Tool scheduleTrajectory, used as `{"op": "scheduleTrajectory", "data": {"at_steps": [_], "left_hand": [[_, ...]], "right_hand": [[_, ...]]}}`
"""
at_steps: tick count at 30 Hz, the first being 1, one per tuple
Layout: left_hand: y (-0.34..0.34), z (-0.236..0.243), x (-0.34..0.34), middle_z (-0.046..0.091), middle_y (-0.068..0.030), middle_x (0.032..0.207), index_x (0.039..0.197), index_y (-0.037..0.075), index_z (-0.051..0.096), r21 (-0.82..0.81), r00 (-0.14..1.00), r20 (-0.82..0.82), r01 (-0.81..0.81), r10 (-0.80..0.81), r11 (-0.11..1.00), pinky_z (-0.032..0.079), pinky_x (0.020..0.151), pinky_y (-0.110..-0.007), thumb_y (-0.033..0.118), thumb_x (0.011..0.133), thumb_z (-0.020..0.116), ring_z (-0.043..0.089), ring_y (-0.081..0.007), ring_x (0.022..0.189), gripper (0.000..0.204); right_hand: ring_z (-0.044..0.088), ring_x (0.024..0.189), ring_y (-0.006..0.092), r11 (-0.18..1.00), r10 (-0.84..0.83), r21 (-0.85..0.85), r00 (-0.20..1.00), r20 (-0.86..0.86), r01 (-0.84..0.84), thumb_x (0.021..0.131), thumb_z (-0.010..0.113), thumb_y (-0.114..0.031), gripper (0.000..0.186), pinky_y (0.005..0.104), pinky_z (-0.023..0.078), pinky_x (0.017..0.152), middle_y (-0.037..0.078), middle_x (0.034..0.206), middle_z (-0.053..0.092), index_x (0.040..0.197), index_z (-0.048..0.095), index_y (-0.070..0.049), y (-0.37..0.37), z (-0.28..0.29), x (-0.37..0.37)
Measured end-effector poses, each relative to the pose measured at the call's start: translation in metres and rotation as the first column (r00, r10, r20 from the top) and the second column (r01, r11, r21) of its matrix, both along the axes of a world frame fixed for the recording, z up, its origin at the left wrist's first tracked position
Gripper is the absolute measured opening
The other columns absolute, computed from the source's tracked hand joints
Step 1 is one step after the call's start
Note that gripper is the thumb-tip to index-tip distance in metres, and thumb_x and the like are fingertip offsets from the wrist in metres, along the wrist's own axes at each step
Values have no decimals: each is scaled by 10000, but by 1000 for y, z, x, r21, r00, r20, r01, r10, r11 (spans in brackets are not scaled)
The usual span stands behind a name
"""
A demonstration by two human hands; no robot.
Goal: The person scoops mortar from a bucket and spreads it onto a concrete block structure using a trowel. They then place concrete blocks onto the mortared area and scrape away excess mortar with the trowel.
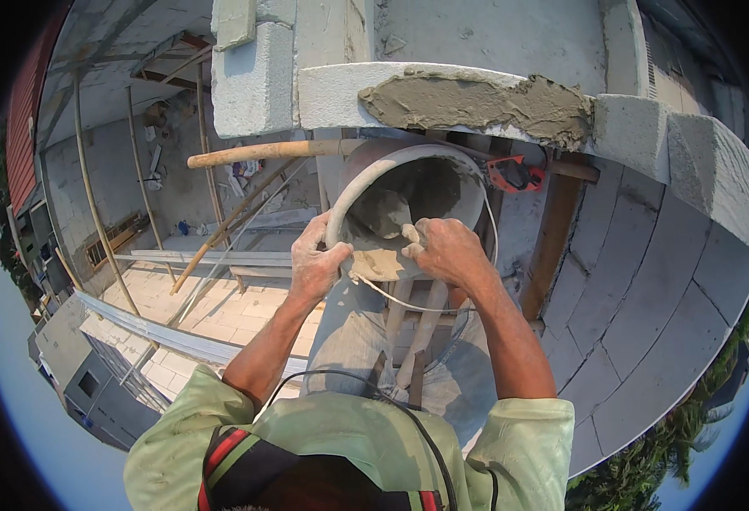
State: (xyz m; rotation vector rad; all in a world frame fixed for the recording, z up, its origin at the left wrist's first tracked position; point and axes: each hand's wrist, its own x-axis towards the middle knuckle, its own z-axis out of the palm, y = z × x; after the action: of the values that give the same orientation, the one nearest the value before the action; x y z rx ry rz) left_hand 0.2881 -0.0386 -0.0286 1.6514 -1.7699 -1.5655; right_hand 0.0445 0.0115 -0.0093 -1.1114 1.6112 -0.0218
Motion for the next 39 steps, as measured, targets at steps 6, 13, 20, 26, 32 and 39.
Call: {"op": "scheduleTrajectory", "data": {"at_steps": [6, 13, 20, 26, 32, 39], "left_hand": [[7, 7, -18, 586, -282, 1322, 816, -95, 595, -109, 998, -30, 45, -48, 993, 493, 899, -354, 43, 705, 678, 634, -295, 1108, 196], [11, -4, -20, 616, -218, 1112, 769, -82, 554, -127, 999, -43, -26, 21, 992, 480, 799, -350, 17, 684, 665, 609, -289, 910, 171], [-1, -10, -4, 527, -89, 748, 789, -50, 573, 81, 992, 16, -128, 127, 989, 430, 632, -339, 65, 709, 664, 490, -179, 673, 167], [-10, -7, 6, 527, -32, 697, 814, -40, 624, 125, 986, 97, -144, 132, 982, 403, 597, -296, 103, 735, 687, 461, -111, 646, 175], [-8, -11, 13, 525, -48, 674, 794, -44, 623, 94, 985, 117, -141, 130, 985, 412, 595, -312, 128, 725, 689, 473, -124, 635, 197], [-4, -7, 14, 551, -71, 670, 812, -57, 633, 126, 982, 137, -143, 126, 982, 427, 593, -329, 138, 721, 682, 497, -139, 636, 221]], "right_hand": [[678, 858, 424, 1000, 14, 3, 998, -66, -14, 821, 738, -312, 366, 500, 516, 776, 246, 854, 693, 989, 689, 9, -6, 17, -4], [674, 843, 415, 1000, -12, -8, 1000, -10, 12, 833, 712, -308, 373, 485, 518, 751, 250, 869, 691, 1039, 696, 2, 7, 25, -25], [705, 814, 326, 995, -93, 38, 982, 166, 88, 788, 761, -376, 539, 421, 538, 770, 224, 895, 723, 1139, 691, 27, 34, 63, -73], [681, 853, 274, 962, -235, -121, 968, 86, 245, 747, 809, -470, 669, 402, 536, 758, 178, 962, 712, 1149, 682, 50, 21, 111, -103], [643, 765, 246, 786, -223, -606, 860, -459, -120, 762, 799, -139, 531, 393, 515, 660, 88, 910, 602, 1259, 627, -61, -17, 126, -75], [610, 868, 228, 654, -247, -603, 624, -741, -457, 726, 710, -7, 557, 367, 455, 671, 72, 940, 598, 1272, 637, -89, -29, 97, -48]]}}
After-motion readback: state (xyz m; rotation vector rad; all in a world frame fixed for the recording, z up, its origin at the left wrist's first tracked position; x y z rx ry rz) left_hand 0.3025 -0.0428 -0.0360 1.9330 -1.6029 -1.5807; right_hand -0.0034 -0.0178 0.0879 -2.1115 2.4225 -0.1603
